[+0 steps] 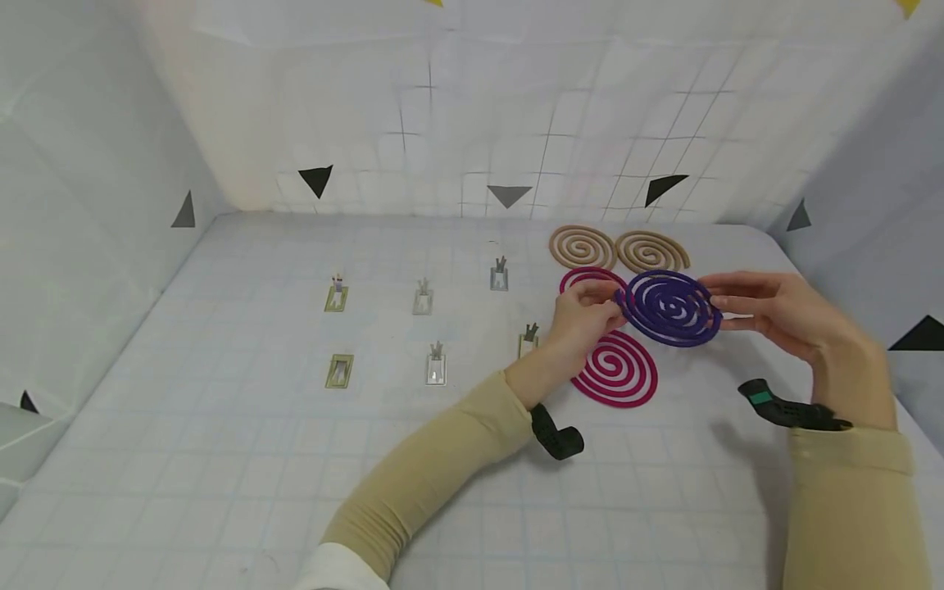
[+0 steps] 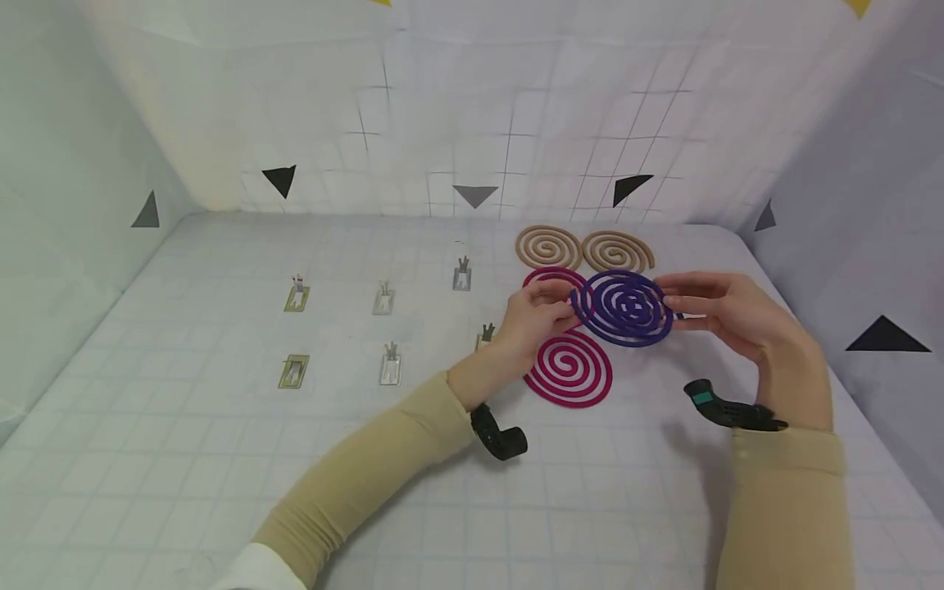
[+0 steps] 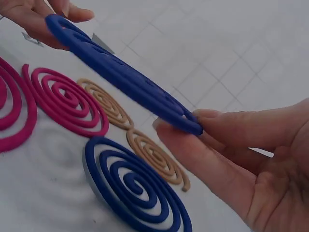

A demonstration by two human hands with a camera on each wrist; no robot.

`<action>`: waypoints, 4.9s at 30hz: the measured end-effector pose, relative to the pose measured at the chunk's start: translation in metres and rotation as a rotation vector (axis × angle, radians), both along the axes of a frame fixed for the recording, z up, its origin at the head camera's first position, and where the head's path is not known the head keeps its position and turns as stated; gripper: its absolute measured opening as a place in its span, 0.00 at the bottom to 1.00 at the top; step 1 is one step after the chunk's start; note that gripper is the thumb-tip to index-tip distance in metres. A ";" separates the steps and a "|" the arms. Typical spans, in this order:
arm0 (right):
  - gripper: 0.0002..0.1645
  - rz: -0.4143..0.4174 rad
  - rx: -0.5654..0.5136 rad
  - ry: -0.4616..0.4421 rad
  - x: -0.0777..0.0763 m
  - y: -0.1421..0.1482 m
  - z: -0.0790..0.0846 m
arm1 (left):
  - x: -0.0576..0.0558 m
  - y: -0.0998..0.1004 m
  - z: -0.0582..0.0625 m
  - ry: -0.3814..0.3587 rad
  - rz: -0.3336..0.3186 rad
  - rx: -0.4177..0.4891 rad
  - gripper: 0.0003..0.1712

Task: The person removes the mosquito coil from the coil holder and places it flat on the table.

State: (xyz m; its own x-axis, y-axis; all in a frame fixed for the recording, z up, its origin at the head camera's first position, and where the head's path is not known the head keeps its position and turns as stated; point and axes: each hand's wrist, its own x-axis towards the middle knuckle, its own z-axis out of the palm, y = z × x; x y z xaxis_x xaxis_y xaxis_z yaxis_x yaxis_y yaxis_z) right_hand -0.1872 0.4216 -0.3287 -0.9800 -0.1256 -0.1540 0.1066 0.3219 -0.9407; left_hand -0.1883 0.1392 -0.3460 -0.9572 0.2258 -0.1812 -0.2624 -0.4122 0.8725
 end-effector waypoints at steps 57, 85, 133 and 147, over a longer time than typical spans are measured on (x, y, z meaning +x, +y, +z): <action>0.24 0.128 0.352 -0.334 0.026 0.058 -0.016 | 0.037 0.015 -0.008 0.010 -0.606 -0.324 0.23; 0.28 0.099 0.332 -0.332 0.026 0.060 -0.018 | 0.047 0.014 -0.002 -0.048 -0.632 -0.292 0.29; 0.32 0.022 0.388 -0.072 0.023 0.059 -0.010 | -0.004 -0.012 0.011 0.101 -0.358 -0.289 0.22; 0.29 -0.091 0.340 0.131 0.020 0.054 0.002 | -0.037 -0.059 0.035 0.282 -0.212 -0.385 0.24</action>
State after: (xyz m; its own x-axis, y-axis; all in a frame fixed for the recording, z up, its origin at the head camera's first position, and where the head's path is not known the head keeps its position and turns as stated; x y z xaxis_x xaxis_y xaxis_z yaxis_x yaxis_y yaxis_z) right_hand -0.1675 0.4752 -0.3270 -0.9990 -0.0004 -0.0448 0.0351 0.6130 -0.7893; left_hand -0.2250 0.0799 -0.3108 -0.9214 0.3874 -0.0307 -0.0380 -0.0112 0.9992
